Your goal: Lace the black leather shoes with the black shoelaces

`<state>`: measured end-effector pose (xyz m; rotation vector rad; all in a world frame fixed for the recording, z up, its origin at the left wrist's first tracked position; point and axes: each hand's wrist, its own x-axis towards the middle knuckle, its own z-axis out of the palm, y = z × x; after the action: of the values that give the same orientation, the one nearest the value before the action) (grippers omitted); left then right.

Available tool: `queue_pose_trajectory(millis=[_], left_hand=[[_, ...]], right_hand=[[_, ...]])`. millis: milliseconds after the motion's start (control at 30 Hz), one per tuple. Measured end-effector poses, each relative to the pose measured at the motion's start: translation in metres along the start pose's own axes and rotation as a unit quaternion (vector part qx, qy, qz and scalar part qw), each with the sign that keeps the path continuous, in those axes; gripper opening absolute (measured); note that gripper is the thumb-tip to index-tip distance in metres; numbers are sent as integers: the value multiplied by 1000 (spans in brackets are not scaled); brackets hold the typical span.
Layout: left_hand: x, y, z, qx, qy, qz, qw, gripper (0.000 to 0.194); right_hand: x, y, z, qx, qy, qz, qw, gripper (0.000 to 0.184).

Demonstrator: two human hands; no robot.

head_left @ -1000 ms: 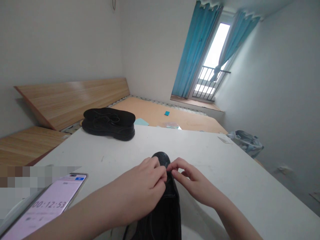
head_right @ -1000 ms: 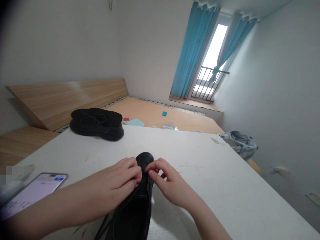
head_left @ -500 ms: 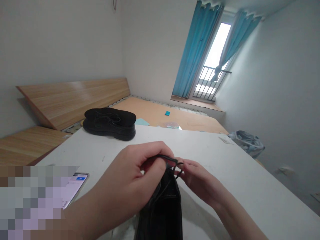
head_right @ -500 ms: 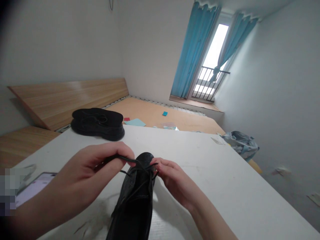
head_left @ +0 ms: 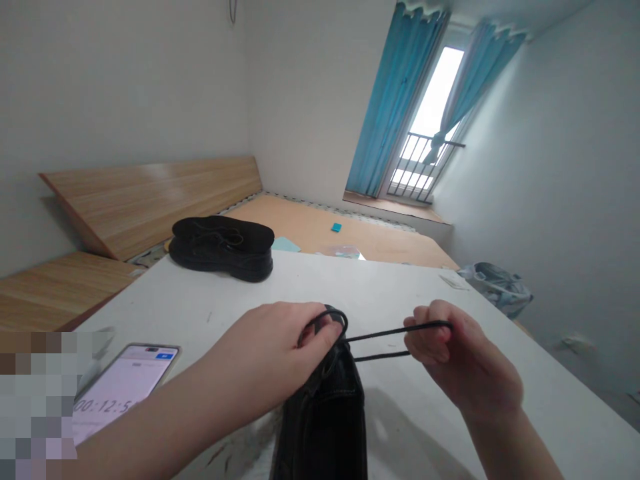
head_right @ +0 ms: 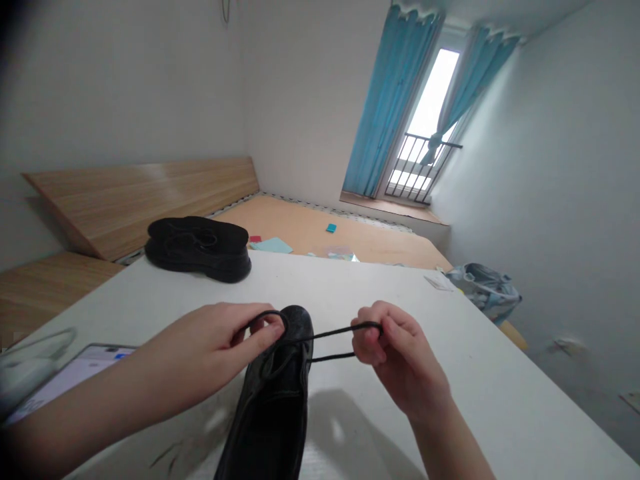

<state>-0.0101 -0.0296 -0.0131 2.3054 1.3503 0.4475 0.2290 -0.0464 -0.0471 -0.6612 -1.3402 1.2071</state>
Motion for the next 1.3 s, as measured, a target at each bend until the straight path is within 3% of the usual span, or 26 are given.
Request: queue_pose_trajectory(millis=[100,167,200,300,333,367,433,500,567,633,767,833,967,1100,1200,1267,1300], left_hand=[[1,-5,7,32,-23,1,999,33],[1,-7,12,53,-41,10,998,32],[1,-8,15,64,-52,13,996,30],[2,-12,23,86,-75,20,993,27],[2,-13,25,92,-78,22,992,27],[2,-14,27,97,-79,25,992,28],[3,-15,28,100,-88,29,991,29],[3,-14,27,72,-105,23,992,27],[4,-12,24,1,-121,13,993,22],[4,-7,19,-95,-134,4,986,16],[4,-1,8,-266,-107,-20,958,8],[4,-1,4,-332,-68,-4,941,5],[-1,-5,-1,-428,20,83,900,5],[-9,-3,-6,-470,90,75,875,4],[-13,3,-12,-443,114,71,886,8],[-13,6,-15,-368,101,43,923,9],[-13,7,-16,-310,86,28,946,8]], right_hand=[[-5,-5,4,-12,-33,-41,999,25],[-8,-6,2,-137,-18,-81,987,20],[-9,-6,1,-233,-4,-105,967,15],[-9,-6,-4,-494,31,-186,849,12],[-9,-6,-4,-527,30,-202,825,14],[-9,-6,-3,-530,23,-208,822,14],[-10,-7,1,-463,-18,-183,867,13],[-11,-6,8,-356,-104,-127,920,14],[-10,-4,16,-288,-205,-67,933,17],[-8,1,21,-300,-244,-20,922,21],[-2,20,23,-397,-111,63,909,18],[0,28,21,-394,-81,99,910,12],[4,33,18,-343,-99,86,930,17],[7,26,11,-156,-29,111,981,29],[8,18,0,-54,-2,125,991,34],[9,13,-7,-155,-9,120,981,31],[9,12,-8,-243,-31,123,962,28]])
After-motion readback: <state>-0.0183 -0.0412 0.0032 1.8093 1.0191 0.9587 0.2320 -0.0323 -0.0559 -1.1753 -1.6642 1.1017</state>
